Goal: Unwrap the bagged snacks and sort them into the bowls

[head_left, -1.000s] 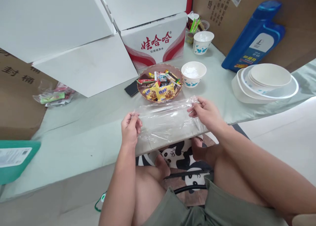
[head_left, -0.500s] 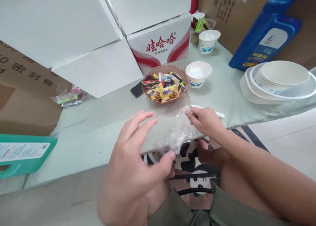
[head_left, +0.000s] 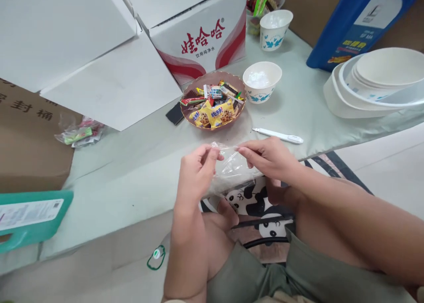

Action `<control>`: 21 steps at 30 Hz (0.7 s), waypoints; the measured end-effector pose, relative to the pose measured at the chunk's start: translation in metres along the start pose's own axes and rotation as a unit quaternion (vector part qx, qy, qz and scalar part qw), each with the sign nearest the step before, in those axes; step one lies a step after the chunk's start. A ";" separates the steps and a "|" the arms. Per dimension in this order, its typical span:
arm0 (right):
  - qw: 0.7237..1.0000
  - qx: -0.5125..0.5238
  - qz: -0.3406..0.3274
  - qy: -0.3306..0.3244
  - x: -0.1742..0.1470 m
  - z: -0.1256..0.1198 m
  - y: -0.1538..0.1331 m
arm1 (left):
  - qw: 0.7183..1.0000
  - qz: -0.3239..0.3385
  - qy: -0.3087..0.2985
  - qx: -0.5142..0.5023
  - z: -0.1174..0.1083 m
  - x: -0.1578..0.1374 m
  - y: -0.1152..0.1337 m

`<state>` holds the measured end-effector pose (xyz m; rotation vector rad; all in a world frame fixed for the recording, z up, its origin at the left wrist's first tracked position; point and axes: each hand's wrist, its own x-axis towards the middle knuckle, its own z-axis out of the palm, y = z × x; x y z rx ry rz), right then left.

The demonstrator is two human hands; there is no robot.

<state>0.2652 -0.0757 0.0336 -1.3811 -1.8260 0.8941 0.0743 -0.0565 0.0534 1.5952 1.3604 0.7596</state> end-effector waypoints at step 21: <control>0.965 0.238 0.109 0.026 -0.001 -0.005 0.015 | 0.951 0.037 0.271 -0.143 -0.026 0.008 -0.026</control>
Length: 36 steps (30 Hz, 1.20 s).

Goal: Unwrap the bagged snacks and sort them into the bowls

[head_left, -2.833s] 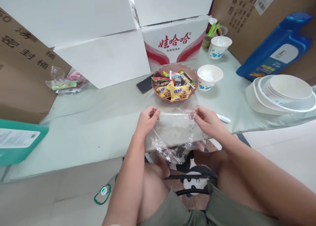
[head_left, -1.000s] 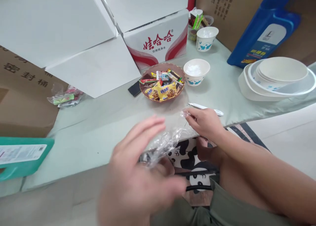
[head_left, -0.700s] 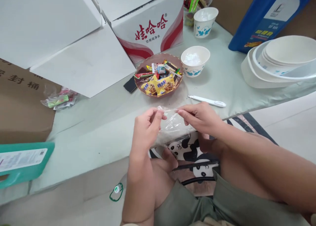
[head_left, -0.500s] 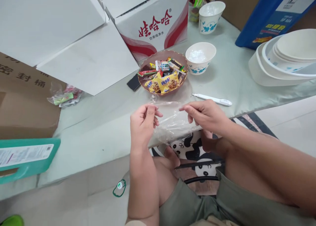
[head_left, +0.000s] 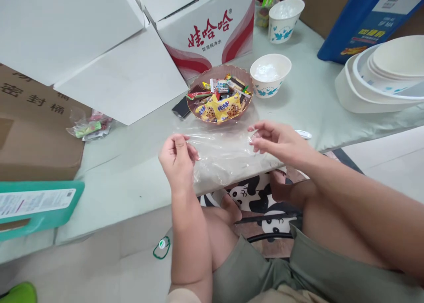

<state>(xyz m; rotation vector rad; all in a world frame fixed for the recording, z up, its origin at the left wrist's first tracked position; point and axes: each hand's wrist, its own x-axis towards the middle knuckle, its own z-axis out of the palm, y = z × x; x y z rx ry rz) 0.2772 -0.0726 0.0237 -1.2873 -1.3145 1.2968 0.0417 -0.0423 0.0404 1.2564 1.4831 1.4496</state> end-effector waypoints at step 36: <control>0.967 -0.172 -0.112 0.149 -0.001 0.029 0.006 | 0.993 0.050 0.070 -0.076 0.022 -0.021 0.001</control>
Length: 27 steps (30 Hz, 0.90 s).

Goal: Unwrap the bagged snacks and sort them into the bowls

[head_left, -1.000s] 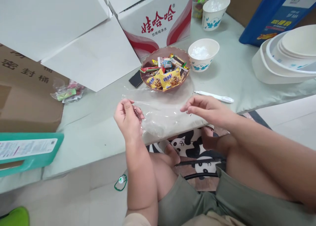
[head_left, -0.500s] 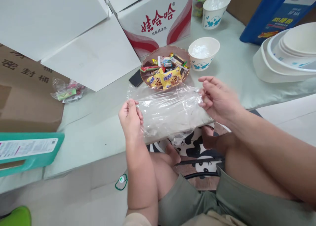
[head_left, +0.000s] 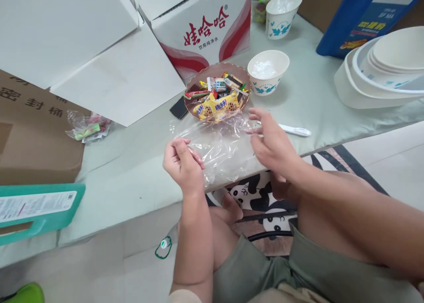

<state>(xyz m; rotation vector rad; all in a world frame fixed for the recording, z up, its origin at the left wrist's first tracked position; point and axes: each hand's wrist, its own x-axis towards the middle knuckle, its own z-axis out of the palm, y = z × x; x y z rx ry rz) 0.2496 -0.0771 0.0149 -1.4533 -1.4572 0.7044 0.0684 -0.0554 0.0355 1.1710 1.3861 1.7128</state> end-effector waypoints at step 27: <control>0.982 -0.131 0.058 -0.122 0.023 -0.026 0.009 | 0.988 -0.143 -0.051 0.008 -0.021 0.026 -0.016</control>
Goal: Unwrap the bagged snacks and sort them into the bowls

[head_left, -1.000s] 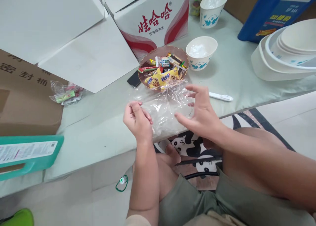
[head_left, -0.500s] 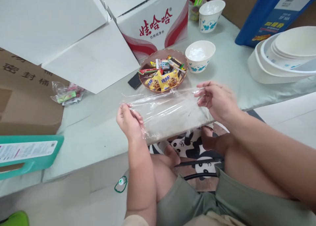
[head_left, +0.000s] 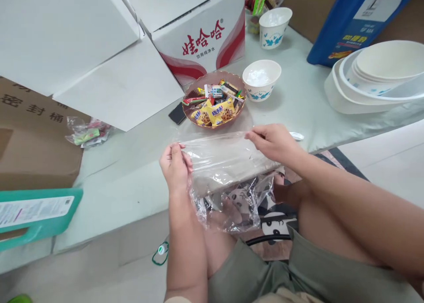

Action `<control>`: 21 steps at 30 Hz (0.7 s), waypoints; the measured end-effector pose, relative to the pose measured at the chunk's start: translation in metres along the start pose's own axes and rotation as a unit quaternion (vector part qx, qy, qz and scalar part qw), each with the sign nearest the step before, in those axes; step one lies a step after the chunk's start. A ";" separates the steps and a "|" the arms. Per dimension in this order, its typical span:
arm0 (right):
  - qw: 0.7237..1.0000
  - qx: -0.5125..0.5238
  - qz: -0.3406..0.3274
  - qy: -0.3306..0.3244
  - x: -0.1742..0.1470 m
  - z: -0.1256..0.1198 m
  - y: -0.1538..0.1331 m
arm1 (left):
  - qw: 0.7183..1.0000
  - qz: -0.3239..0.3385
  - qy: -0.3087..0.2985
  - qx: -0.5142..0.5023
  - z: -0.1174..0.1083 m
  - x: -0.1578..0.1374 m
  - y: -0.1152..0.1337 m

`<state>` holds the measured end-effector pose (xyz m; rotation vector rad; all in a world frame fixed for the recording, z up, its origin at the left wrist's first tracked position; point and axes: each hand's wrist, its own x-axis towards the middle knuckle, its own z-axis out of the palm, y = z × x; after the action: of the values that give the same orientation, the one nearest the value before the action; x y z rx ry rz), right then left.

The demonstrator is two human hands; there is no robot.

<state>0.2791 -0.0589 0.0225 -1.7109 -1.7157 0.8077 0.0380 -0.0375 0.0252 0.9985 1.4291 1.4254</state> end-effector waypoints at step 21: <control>0.919 0.343 0.117 0.155 0.003 -0.004 0.006 | 0.996 0.071 0.055 0.018 0.008 0.001 -0.011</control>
<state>0.2859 -0.0561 0.0206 -1.4481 -0.8689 1.0264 0.0457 -0.0341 0.0139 1.0760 1.4927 1.5845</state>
